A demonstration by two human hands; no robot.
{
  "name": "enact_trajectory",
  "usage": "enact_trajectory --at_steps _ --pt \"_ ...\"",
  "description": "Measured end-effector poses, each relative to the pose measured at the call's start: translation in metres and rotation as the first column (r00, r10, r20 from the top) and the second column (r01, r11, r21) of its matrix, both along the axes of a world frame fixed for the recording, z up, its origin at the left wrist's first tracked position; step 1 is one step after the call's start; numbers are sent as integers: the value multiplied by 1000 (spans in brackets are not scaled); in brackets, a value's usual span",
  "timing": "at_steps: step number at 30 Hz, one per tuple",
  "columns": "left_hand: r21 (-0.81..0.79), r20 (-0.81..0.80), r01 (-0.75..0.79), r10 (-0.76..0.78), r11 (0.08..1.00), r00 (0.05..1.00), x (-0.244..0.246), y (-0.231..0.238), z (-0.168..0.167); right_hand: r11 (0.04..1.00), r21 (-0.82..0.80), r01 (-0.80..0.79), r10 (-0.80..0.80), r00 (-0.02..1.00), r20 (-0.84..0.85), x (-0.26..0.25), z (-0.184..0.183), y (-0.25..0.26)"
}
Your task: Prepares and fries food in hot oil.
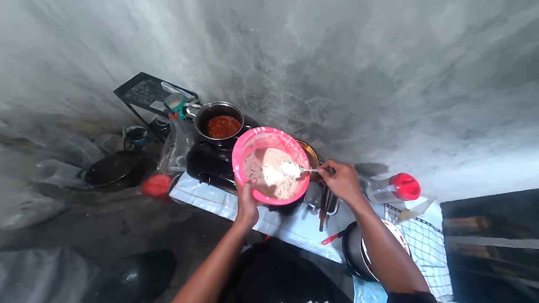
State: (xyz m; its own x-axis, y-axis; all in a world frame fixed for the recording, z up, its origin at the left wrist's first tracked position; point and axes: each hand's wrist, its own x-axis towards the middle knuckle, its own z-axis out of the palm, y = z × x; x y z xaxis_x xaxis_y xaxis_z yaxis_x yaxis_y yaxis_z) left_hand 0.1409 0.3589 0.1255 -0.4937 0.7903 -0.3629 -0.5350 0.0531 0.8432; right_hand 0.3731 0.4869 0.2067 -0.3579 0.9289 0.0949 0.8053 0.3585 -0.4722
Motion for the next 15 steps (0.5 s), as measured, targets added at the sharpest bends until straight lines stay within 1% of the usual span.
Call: enact_trajectory --at_steps 3,6,8,12,15 --pt "-14 20 -3 4 1000 1000 3 12 5 1000 5 27 -27 1000 -3 2 12 13" --pt "-30 9 -12 12 999 1000 6 23 9 998 61 24 -22 999 -32 6 19 25" --pt "-40 1 -24 24 999 1000 7 29 9 997 75 23 -20 999 -38 6 15 34" --pt "-55 3 -63 64 996 998 10 40 3 999 28 35 -35 999 -18 4 -6 53" --pt "-60 -4 -85 85 995 996 10 44 -1 999 40 33 -31 999 -42 4 -4 62"
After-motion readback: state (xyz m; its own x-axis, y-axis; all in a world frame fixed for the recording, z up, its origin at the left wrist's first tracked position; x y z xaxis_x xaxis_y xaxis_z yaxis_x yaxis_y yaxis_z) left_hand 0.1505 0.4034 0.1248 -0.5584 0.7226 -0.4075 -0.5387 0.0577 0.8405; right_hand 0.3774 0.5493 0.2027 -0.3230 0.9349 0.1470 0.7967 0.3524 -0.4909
